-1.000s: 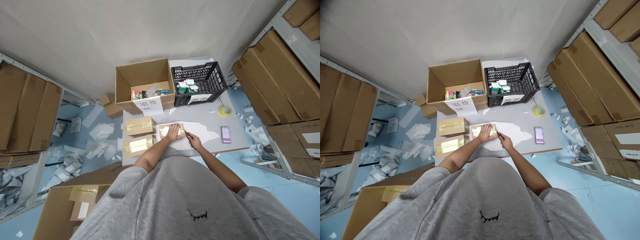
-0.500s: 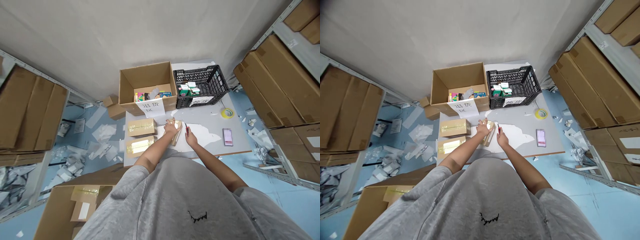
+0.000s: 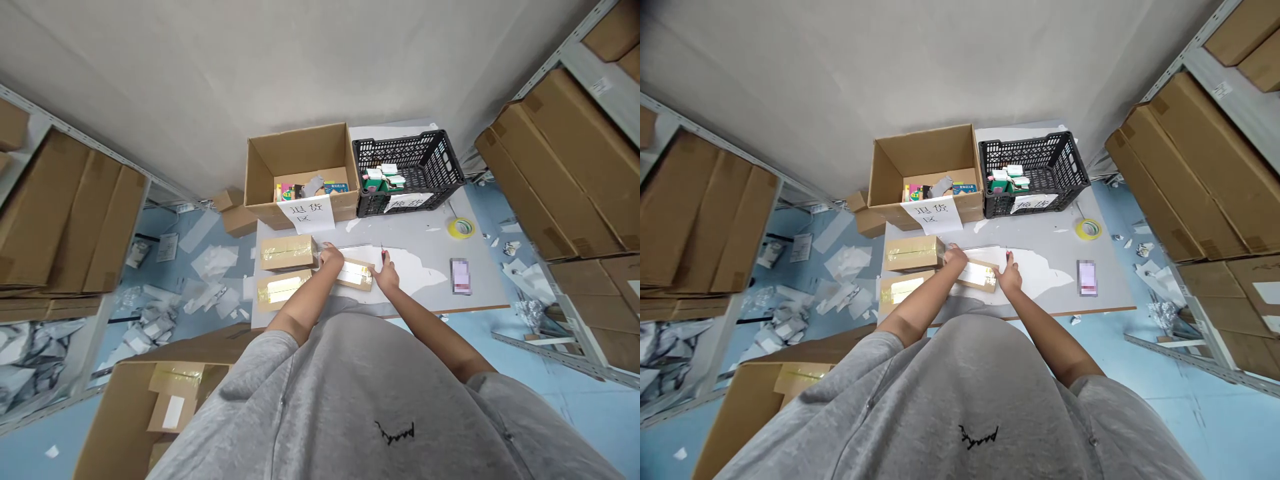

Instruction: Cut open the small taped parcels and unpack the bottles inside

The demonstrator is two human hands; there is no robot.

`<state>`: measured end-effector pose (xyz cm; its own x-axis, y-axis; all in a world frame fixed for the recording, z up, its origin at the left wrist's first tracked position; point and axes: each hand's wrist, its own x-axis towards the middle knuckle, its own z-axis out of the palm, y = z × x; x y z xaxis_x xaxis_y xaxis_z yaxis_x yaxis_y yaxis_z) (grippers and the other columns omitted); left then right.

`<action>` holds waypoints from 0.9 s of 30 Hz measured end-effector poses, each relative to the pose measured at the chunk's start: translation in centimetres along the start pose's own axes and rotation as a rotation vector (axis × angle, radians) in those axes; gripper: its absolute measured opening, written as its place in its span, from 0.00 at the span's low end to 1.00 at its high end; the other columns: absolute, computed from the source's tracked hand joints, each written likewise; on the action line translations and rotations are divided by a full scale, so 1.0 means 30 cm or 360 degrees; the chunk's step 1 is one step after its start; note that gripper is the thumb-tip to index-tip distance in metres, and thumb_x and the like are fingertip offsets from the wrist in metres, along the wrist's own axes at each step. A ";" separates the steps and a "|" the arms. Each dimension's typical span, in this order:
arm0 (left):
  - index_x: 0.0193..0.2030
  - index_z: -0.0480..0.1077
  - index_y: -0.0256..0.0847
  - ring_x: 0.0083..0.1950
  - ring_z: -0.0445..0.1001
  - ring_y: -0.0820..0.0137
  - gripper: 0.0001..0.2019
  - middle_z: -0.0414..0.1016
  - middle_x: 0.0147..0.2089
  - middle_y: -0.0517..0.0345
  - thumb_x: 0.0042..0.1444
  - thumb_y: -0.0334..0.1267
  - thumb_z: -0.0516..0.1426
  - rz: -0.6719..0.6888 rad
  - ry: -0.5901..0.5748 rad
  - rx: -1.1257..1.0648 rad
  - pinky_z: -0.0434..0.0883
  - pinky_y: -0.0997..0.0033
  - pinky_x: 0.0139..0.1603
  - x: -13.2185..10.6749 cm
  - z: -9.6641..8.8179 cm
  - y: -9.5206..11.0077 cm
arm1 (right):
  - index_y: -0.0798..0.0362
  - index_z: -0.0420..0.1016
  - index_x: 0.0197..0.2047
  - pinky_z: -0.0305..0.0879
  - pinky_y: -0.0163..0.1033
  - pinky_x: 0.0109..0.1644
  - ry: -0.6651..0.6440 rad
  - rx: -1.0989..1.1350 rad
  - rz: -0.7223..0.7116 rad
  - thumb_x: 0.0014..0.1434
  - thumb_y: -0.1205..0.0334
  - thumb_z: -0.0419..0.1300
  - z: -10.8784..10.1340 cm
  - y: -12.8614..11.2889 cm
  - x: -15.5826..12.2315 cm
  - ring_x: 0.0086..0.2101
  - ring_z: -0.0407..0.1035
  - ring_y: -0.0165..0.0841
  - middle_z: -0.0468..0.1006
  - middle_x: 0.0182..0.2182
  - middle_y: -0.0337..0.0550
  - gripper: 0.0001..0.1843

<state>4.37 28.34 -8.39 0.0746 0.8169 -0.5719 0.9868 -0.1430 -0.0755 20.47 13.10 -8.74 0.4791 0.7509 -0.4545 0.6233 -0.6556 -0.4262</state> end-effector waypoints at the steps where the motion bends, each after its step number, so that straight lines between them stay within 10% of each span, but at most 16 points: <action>1: 0.75 0.58 0.31 0.59 0.76 0.37 0.41 0.72 0.61 0.21 0.60 0.50 0.59 -0.0030 0.0063 0.0039 0.74 0.38 0.50 -0.016 0.013 -0.005 | 0.48 0.35 0.80 0.69 0.45 0.52 0.0002 0.0036 0.0027 0.65 0.41 0.61 0.006 0.007 0.000 0.52 0.74 0.50 0.69 0.59 0.59 0.53; 8: 0.74 0.62 0.46 0.67 0.68 0.53 0.39 0.71 0.66 0.42 0.60 0.64 0.59 0.1318 0.0344 -0.0043 0.60 0.54 0.69 -0.103 0.132 -0.074 | 0.53 0.40 0.79 0.69 0.46 0.55 0.0000 0.0212 -0.0024 0.68 0.48 0.58 0.047 0.004 0.016 0.53 0.73 0.49 0.74 0.55 0.60 0.46; 18: 0.75 0.57 0.37 0.62 0.72 0.48 0.34 0.72 0.62 0.31 0.71 0.57 0.48 0.0967 0.0483 0.0005 0.64 0.52 0.62 -0.117 0.158 -0.040 | 0.53 0.47 0.77 0.72 0.44 0.46 0.0083 0.0373 -0.0219 0.64 0.50 0.60 0.022 -0.033 0.017 0.39 0.76 0.43 0.79 0.38 0.45 0.45; 27: 0.76 0.55 0.34 0.56 0.78 0.48 0.37 0.74 0.59 0.31 0.71 0.61 0.45 0.0966 0.0227 0.0075 0.73 0.55 0.52 -0.098 0.104 -0.046 | 0.48 0.48 0.78 0.72 0.48 0.54 0.0005 0.0245 0.0025 0.57 0.50 0.71 -0.013 -0.028 0.069 0.52 0.76 0.48 0.81 0.53 0.51 0.54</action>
<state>2.35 24.41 -9.14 0.6418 0.6481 -0.4099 0.7551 -0.6272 0.1909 21.18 15.22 -9.01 0.4903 0.7405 -0.4595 0.5138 -0.6715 -0.5340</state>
